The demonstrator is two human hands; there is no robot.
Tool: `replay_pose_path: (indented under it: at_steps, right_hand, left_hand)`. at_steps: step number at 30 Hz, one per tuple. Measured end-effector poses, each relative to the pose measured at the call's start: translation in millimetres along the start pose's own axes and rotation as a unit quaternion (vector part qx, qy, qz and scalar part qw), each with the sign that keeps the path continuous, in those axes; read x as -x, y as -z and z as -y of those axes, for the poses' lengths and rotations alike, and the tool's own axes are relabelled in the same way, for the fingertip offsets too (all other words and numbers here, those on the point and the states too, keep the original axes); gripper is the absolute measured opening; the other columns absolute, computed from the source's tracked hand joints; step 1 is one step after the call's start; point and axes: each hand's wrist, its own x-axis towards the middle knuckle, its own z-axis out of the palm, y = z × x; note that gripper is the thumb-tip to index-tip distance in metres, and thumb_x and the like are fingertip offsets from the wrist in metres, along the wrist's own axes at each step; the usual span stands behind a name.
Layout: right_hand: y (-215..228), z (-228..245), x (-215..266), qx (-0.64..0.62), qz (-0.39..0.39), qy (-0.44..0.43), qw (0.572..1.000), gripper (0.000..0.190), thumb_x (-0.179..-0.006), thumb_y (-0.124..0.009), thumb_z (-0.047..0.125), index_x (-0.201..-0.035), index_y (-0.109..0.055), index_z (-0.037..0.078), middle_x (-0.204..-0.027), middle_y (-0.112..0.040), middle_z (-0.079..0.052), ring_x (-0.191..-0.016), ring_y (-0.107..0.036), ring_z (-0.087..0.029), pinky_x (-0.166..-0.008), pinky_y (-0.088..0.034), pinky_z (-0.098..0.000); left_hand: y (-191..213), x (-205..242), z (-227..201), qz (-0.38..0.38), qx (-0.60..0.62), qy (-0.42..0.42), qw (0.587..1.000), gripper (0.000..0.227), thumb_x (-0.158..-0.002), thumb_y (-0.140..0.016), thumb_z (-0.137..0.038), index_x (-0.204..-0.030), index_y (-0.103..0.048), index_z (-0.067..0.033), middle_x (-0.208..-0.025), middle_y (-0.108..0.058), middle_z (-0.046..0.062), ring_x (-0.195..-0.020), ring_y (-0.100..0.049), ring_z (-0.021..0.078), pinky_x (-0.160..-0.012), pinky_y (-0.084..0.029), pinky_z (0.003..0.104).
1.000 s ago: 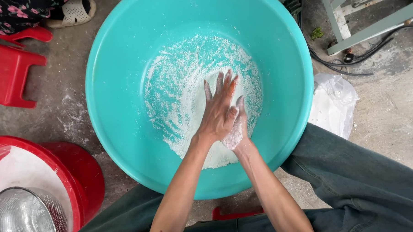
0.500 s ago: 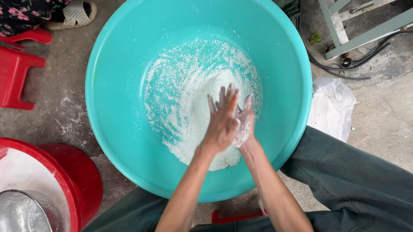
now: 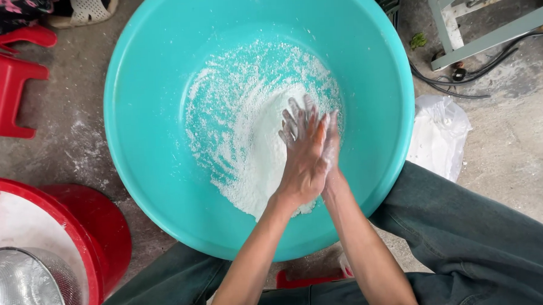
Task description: The person sits on the floor with a large teal basin of white flour-like powder between their legs. They gather the powder into a mound, rub and press it between their palms, and repeatedly collect scattered powder from the basin sides back into the pile.
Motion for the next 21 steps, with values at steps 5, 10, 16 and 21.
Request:
replay_pose_path:
  at_steps: [5,10,16,21]
  right_hand:
    - [29,-35,10,-0.034,-0.001,-0.089,0.995,0.074,-0.104,-0.036,0.062,-0.166,-0.019,0.025,-0.173,-0.024,-0.008,-0.150,-0.034,-0.036,-0.120,-0.033,-0.0557]
    - [16,-5,0,-0.092,-0.011,-0.095,0.991,0.082,-0.099,-0.031,0.073,-0.167,-0.019,0.028,-0.172,-0.025,-0.008,-0.152,-0.035,-0.038,-0.120,-0.033,-0.0570]
    - [20,-22,6,0.021,-0.009,-0.072,0.997,0.089,-0.098,-0.038,0.075,-0.167,-0.020,0.021,-0.176,-0.020,-0.009,-0.156,-0.029,-0.036,-0.118,-0.034,-0.0642]
    - [-6,-8,5,-0.036,0.056,-0.080,0.995,0.076,-0.097,-0.034,0.068,-0.160,-0.011,0.032,-0.168,-0.021,-0.009,-0.141,-0.041,-0.045,-0.110,-0.038,-0.0652]
  left_hand:
    - [2,-40,42,-0.029,-0.024,0.055,0.998,0.086,-0.107,-0.004,-0.070,-0.169,-0.017,-0.0119,-0.178,-0.010,0.017,-0.166,-0.002,0.0411,-0.131,0.009,0.067]
    - [-5,-19,26,-0.001,-0.065,0.034,0.997,0.084,-0.104,-0.006,-0.065,-0.169,-0.018,-0.0139,-0.178,-0.008,0.013,-0.167,-0.002,0.0383,-0.130,0.010,0.069]
    - [-12,-31,34,-0.008,-0.044,0.075,0.996,0.074,-0.110,-0.010,-0.062,-0.168,-0.020,-0.0169,-0.177,-0.003,0.016,-0.164,0.000,0.0430,-0.128,0.008,0.067]
    - [-1,-24,15,-0.019,-0.042,0.014,0.999,0.073,-0.108,-0.006,-0.063,-0.165,-0.031,-0.0253,-0.179,-0.015,0.006,-0.170,-0.008,0.0334,-0.137,0.004,0.065]
